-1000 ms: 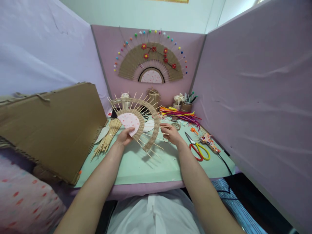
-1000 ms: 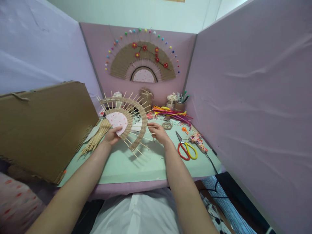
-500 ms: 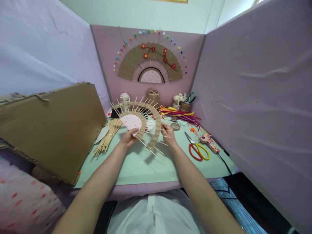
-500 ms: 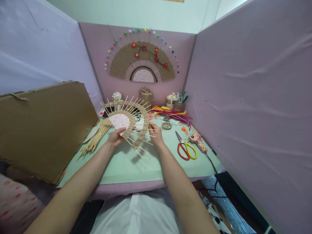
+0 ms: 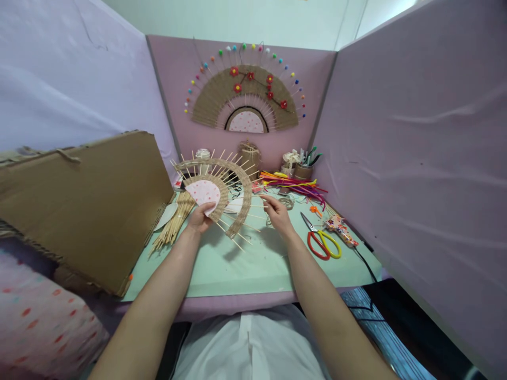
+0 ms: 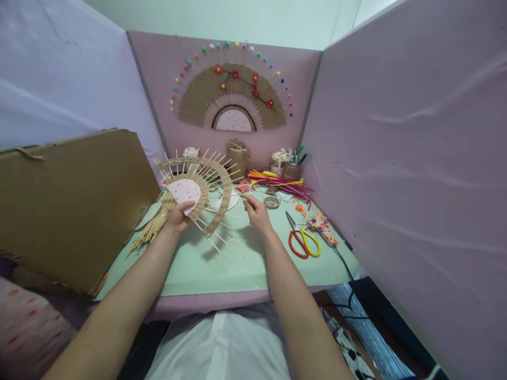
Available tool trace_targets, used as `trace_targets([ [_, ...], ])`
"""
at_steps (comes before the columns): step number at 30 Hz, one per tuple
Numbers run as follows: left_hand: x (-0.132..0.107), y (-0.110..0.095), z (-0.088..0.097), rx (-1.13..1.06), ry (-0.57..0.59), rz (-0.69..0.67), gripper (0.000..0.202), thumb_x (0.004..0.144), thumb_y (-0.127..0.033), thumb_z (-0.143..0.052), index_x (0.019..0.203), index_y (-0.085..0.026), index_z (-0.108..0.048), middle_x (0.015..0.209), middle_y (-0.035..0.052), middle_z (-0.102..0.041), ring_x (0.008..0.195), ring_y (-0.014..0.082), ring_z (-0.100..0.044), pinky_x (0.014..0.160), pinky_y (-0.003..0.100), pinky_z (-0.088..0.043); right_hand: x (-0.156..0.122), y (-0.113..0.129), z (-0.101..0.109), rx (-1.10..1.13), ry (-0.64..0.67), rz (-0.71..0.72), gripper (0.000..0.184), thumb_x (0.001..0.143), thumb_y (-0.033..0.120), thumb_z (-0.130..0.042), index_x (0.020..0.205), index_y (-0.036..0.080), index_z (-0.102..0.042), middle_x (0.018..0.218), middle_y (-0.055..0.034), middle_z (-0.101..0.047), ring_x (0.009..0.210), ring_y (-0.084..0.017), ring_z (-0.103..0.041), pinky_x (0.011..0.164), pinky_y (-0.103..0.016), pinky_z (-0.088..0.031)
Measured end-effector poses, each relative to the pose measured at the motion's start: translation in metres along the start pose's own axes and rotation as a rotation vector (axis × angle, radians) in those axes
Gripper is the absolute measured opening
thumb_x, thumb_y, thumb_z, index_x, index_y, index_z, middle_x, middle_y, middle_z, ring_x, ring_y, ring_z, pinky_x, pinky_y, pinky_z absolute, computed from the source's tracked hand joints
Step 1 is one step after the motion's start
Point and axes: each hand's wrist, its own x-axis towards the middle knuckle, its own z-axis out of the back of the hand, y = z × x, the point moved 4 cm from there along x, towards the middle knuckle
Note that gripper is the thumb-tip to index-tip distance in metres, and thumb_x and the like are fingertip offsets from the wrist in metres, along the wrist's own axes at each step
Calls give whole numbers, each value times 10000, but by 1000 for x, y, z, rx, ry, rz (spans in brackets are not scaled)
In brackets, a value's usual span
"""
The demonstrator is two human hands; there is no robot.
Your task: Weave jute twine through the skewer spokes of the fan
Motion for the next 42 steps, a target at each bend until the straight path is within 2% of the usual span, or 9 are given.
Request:
trace_targets([
  [4,-1,-1,-1,1,5,8,521,654,-73,-554,1173,-40,-579,927,144,-722,884,285,-680,832,389,-544,-1,2,0,-8,2,44,256,795,341,-540,974,238,-692,1016,-55,-660,781,-169,-570,751,-324,-450],
  [7,-1,-1,0,44,-41,-1,489,634,-71,-589,1123,-64,-610,887,124,-729,848,277,-687,794,378,-558,-2,5,-1,-54,11,102,217,795,309,-547,923,220,-700,982,-65,-668,870,-185,-588,790,-322,-446],
  [14,1,-6,8,134,-119,-44,336,563,-90,-676,897,-59,-666,745,102,-722,733,254,-690,665,334,-573,0,6,6,-214,26,186,219,828,279,-518,900,178,-699,809,-54,-583,734,-152,-544,680,-286,-432],
  [20,3,-5,8,141,-170,-121,359,510,-63,-717,865,-87,-668,788,80,-722,640,194,-669,586,272,-549,-1,8,9,-268,18,177,204,818,312,-540,825,178,-694,800,-54,-594,703,-146,-529,663,-277,-418],
  [25,5,-4,8,84,-209,-183,336,518,-64,-726,847,-85,-664,790,68,-718,691,181,-670,641,256,-541,-2,2,6,-206,-61,51,191,772,344,-579,782,175,-668,770,-48,-644,648,-142,-519,620,-275,-403],
  [28,4,-4,7,60,-200,-183,327,533,-70,-721,854,-91,-662,788,68,-719,689,181,-670,636,257,-541,-1,-4,3,-41,-71,-88,184,730,336,-604,826,181,-632,734,-29,-634,610,-132,-518,543,-252,-378],
  [31,3,-4,5,49,-192,-183,312,546,-72,-716,852,-96,-662,777,66,-719,692,186,-673,644,263,-547,-2,-9,0,133,-53,-233,228,679,336,-649,835,194,-564,643,14,-580,500,-93,-445,445,-218,-318],
  [37,1,-4,1,36,-144,-164,330,568,-87,-692,896,-85,-656,795,83,-721,811,236,-681,738,322,-554,-2,-16,-1,490,88,-439,369,575,355,-758,764,197,-484,580,66,-492,417,-24,-290,379,-168,-155],
  [42,-1,3,-6,45,-81,-100,314,586,-112,-678,897,-65,-660,799,101,-722,772,230,-685,711,305,-555,-6,-18,-6,554,214,-509,345,582,334,-770,785,177,-540,593,62,-487,411,-4,-230,390,-171,-115],
])
